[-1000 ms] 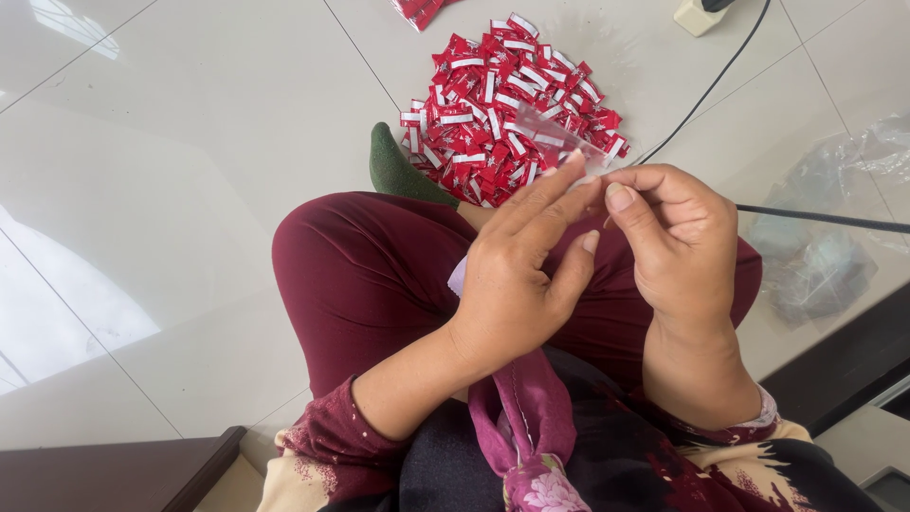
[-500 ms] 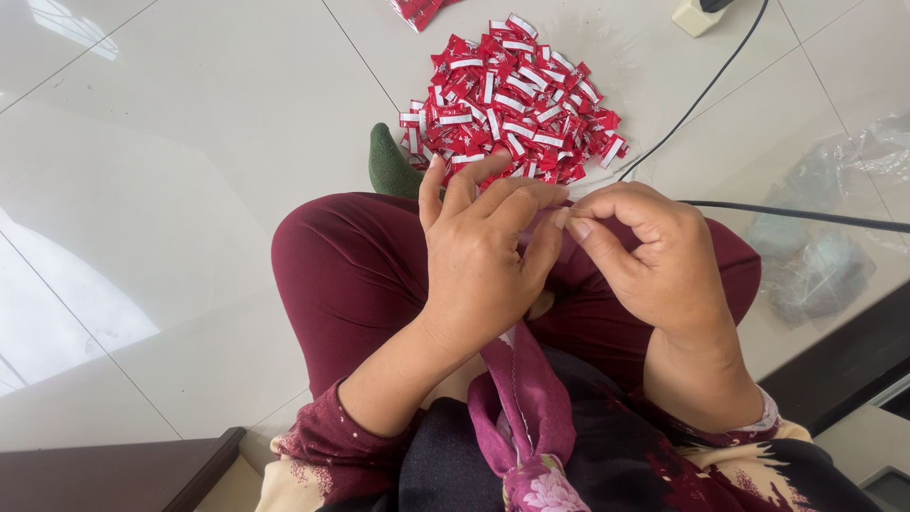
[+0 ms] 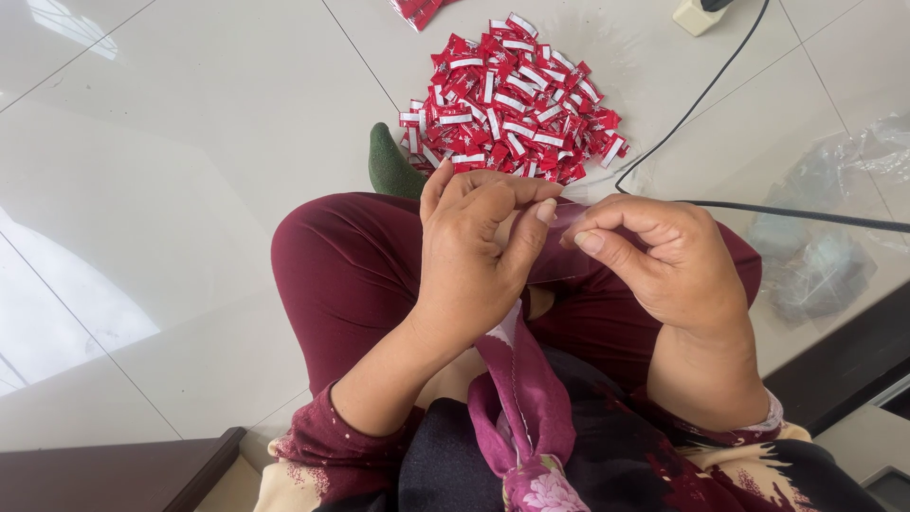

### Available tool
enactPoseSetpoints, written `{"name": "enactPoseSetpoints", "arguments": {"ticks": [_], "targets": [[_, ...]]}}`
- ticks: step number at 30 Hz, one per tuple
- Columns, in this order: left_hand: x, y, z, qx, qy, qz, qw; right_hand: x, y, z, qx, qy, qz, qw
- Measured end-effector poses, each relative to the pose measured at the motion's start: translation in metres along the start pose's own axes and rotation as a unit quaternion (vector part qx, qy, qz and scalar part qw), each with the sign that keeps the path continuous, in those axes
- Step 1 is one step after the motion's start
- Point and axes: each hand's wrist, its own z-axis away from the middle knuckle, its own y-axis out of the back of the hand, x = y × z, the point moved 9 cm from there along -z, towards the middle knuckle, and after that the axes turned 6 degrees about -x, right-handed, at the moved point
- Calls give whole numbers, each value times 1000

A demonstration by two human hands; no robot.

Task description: The person puts individual red packets into clear plastic bags by hand while sitting on the floor.

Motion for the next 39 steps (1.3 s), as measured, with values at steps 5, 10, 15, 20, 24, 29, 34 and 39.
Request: {"name": "enactPoseSetpoints", "arguments": {"ticks": [5,10,15,20,24,29,34,39], "targets": [[8,7,1,44,-13,-30,998,-8,4,-1,19,8,9,1000],[30,21,9,142,-87,-80,983,-9,6,1,56,-4,49,997],[19,-6,8,55,-68,-73,994,-15,2,1,72,35,78,994],[23,-2,3,44,-82,-79,993,-31,-2,-1,83,98,105,986],[12,-3,1,47,-135,-85,986,-21,3,-5,108,106,81,985],[26,9,-5,43,-173,-76,981,-47,12,-7,114,125,73,983],[42,19,0,56,-213,-81,972,-68,19,4,126,149,59,979],[66,23,20,133,-282,-189,931,-84,27,26,171,171,120,963]]}}
